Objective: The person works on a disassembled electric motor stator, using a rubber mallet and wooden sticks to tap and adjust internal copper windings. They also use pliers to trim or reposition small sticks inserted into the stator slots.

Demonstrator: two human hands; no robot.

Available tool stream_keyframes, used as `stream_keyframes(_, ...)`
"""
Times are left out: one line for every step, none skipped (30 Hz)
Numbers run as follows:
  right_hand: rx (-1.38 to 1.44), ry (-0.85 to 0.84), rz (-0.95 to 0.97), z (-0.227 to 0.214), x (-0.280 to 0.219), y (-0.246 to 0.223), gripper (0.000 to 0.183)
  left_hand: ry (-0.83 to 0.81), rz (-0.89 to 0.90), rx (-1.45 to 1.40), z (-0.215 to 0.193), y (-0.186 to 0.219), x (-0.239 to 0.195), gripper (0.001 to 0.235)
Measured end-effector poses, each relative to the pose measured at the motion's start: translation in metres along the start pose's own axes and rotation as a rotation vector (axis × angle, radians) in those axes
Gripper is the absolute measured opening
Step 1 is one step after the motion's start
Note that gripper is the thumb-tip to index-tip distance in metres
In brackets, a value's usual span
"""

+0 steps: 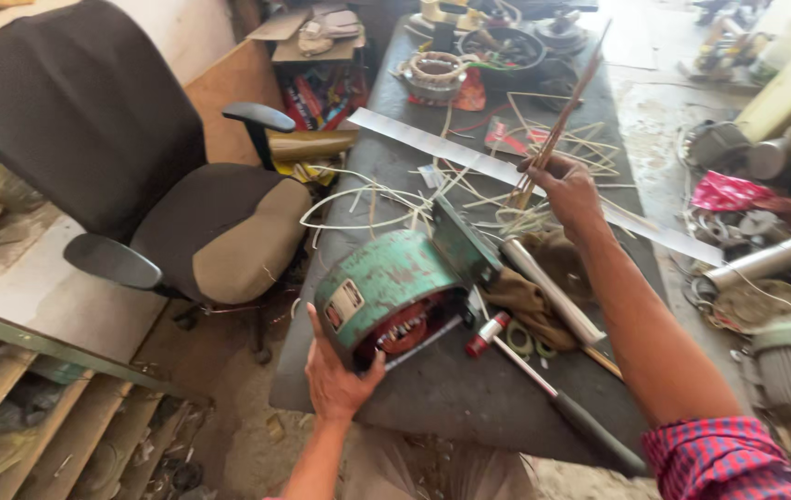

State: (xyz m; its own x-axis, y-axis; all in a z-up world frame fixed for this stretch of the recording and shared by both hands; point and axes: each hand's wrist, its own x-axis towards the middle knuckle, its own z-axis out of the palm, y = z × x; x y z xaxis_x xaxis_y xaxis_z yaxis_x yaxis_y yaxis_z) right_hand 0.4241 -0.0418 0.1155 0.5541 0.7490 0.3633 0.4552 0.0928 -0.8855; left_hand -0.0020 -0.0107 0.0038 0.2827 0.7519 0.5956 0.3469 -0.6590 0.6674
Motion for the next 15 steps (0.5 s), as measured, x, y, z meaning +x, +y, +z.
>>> stream_keyframes(0.003, 0.002, 0.055, -0.009, -0.012, 0.001, 0.019, 0.002, -0.003, 0.000, 0.001, 0.001, -0.002, 0.126)
stream_keyframes(0.007, 0.005, 0.110, -0.017, -0.024, 0.002, 0.021, 0.005, -0.006, -0.001, 0.002, 0.001, -0.002, 0.126)
stream_keyframes(0.017, 0.002, 0.163, -0.020, -0.035, 0.002, 0.023, 0.010, -0.011, 0.006, 0.001, 0.000, -0.004, 0.126)
stream_keyframes(-0.028, 0.057, 0.140, -0.022, -0.049, 0.001, 0.023, 0.010, -0.013, 0.016, 0.000, -0.002, -0.006, 0.126)
stream_keyframes(-0.073, 0.110, 0.114, -0.023, -0.063, 0.000, 0.023, 0.014, -0.014, 0.024, 0.000, -0.002, -0.007, 0.127)
stream_keyframes(-0.119, 0.163, 0.087, -0.026, -0.074, -0.003, 0.023, 0.018, -0.016, 0.033, 0.000, -0.002, -0.008, 0.127)
stream_keyframes(-0.111, 0.125, 0.094, -0.029, -0.082, -0.007, 0.023, 0.015, -0.018, 0.021, 0.001, -0.002, -0.010, 0.127)
stream_keyframes(-0.103, 0.088, 0.102, -0.029, -0.090, -0.010, 0.024, 0.011, -0.019, 0.008, 0.001, -0.002, -0.011, 0.127)
stream_keyframes(-0.091, 0.049, 0.109, -0.030, -0.097, -0.015, 0.024, 0.009, -0.020, 0.000, 0.000, -0.003, -0.012, 0.127)
stream_keyframes(-0.104, 0.017, 0.124, -0.031, -0.104, -0.019, 0.025, 0.013, -0.013, 0.005, 0.000, -0.003, -0.013, 0.127)
stream_keyframes(-0.116, -0.017, 0.141, -0.031, -0.111, -0.024, 0.025, 0.019, -0.009, 0.012, -0.001, -0.003, -0.014, 0.127)
stream_keyframes(-0.128, -0.051, 0.157, -0.030, -0.118, -0.028, 0.026, 0.024, -0.004, 0.019, -0.001, -0.002, -0.014, 0.128)
stream_keyframes(-0.167, -0.067, 0.167, -0.029, -0.124, -0.032, 0.027, 0.018, -0.010, 0.020, -0.002, -0.002, -0.015, 0.128)
stream_keyframes(-0.206, -0.082, 0.178, -0.028, -0.130, -0.034, 0.029, 0.012, -0.016, 0.020, -0.002, -0.003, -0.015, 0.128)
stream_keyframes(-0.246, -0.097, 0.192, -0.027, -0.136, -0.035, 0.031, 0.004, -0.022, 0.020, -0.002, -0.003, -0.016, 0.128)
